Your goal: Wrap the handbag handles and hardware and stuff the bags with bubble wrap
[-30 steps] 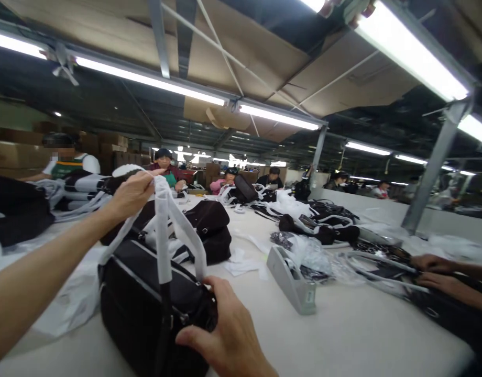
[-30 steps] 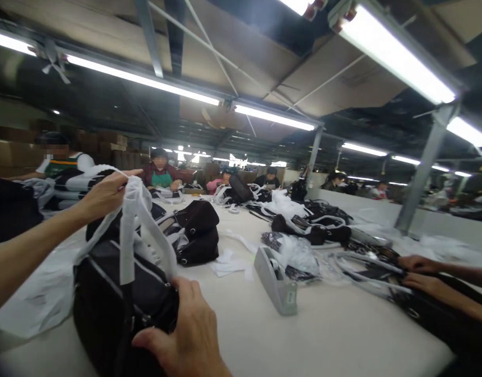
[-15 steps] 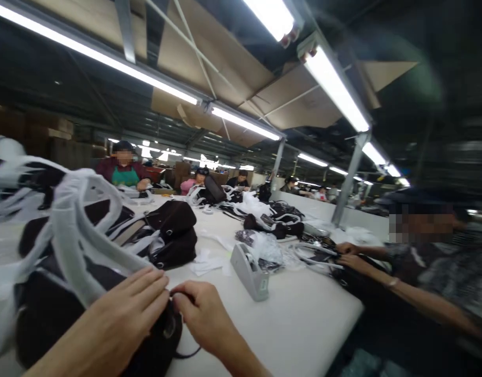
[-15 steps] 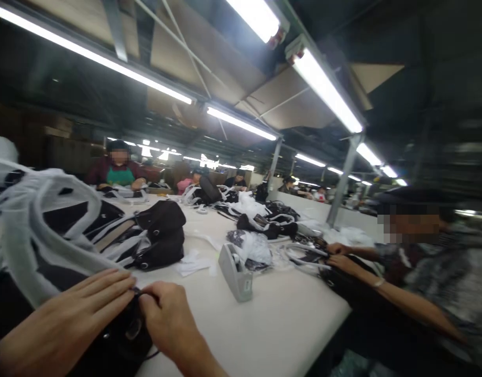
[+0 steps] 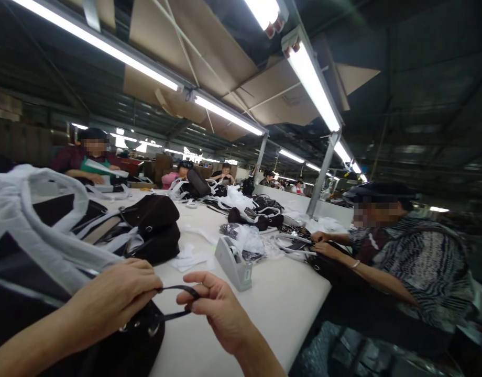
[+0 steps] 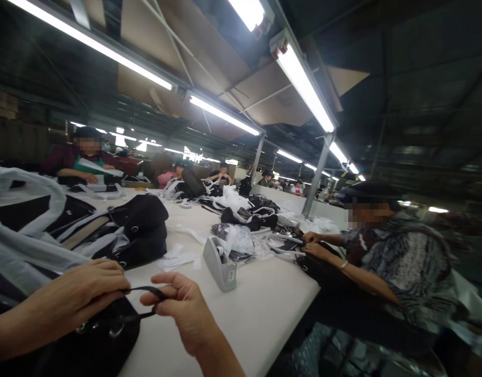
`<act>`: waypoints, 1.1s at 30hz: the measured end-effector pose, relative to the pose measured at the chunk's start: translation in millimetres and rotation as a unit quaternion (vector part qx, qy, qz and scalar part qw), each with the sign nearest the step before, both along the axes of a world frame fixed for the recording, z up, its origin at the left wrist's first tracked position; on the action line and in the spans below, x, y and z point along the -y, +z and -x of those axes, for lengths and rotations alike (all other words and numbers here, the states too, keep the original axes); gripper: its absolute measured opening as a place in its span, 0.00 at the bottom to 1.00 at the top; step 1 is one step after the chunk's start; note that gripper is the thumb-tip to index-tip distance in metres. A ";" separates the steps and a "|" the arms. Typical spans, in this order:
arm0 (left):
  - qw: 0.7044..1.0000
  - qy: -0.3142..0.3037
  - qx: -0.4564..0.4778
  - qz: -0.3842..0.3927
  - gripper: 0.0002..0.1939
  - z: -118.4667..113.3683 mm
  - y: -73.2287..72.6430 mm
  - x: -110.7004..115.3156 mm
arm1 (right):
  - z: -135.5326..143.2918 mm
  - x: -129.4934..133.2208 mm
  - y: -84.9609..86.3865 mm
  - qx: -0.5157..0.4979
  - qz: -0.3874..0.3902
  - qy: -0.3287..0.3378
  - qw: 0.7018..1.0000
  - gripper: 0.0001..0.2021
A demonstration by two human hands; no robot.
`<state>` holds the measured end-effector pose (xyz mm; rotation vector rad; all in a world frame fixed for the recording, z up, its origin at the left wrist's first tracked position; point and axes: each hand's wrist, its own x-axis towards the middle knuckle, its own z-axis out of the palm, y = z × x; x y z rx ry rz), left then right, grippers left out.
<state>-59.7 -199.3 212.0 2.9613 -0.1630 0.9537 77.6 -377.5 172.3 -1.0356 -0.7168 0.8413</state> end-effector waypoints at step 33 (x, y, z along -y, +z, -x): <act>0.987 0.001 -0.129 0.094 0.11 12.3 7.1 20.4 | 2.0 20.7 -27.6 -0.062 -0.105 -0.083 0.989 0.16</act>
